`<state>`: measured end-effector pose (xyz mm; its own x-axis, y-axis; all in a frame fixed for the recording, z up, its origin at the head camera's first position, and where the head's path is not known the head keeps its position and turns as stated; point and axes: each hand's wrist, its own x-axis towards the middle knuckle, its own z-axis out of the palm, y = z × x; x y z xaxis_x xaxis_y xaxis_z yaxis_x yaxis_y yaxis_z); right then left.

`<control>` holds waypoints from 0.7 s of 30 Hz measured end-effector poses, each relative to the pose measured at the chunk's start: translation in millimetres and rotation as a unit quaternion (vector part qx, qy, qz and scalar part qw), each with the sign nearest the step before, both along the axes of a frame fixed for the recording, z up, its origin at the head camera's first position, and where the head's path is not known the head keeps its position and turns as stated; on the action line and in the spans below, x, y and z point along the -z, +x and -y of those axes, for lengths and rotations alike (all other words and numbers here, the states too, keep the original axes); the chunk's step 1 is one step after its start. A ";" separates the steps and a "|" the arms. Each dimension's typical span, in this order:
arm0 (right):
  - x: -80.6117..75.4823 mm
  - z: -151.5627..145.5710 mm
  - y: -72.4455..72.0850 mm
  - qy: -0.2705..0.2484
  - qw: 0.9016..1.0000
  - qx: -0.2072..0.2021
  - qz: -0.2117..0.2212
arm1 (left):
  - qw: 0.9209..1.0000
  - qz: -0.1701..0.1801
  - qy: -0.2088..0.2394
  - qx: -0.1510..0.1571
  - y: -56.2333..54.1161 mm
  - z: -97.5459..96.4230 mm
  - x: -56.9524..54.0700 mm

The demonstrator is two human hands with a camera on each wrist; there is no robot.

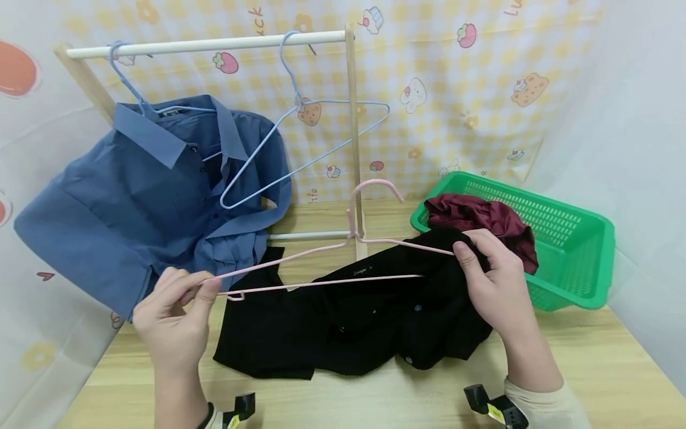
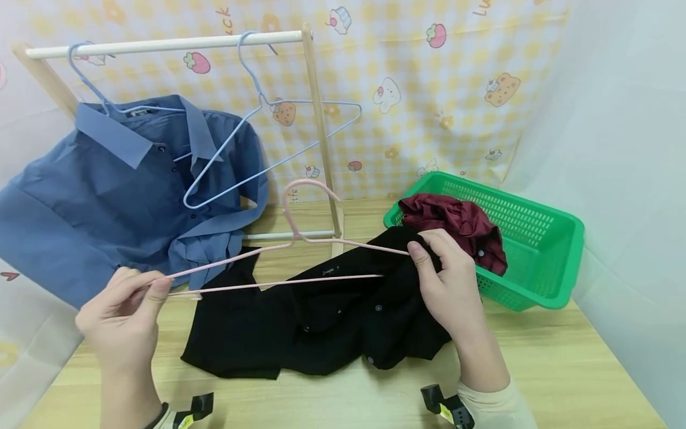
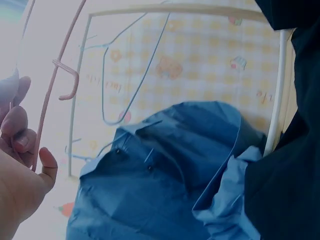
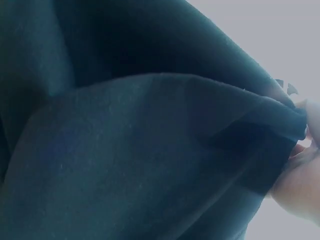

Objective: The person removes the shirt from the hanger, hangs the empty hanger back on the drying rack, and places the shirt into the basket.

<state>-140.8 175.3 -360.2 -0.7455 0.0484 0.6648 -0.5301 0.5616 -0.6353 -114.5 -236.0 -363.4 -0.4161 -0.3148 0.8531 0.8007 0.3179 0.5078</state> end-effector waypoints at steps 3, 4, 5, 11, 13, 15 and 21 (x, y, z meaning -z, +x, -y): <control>0.5 -3.7 0.9 -0.009 1.000 0.017 0.018 | 1.000 -0.005 0.029 0.006 4.9 8.0 -1.5; 0.5 -4.8 1.0 -0.011 0.999 0.027 0.030 | 0.999 -0.006 0.038 0.008 7.0 10.5 -2.4; 0.5 -5.9 0.8 -0.014 0.998 0.038 0.043 | 0.998 -0.011 0.053 0.017 9.0 12.9 -3.4; 1.4 -12.9 -2.0 -0.018 0.984 0.108 0.140 | 0.989 -0.046 0.139 0.035 21.5 24.6 -14.0; 2.2 -14.4 -2.4 -0.019 0.980 0.113 0.162 | 0.983 -0.061 0.171 0.041 24.2 25.7 -18.2; 3.3 -14.1 -2.6 -0.022 0.978 0.112 0.173 | 0.973 -0.079 0.207 0.060 25.4 25.5 -21.2; 16.5 -4.6 -7.6 0.036 0.984 0.062 0.163 | 0.961 -0.091 0.248 0.083 23.9 22.1 -21.8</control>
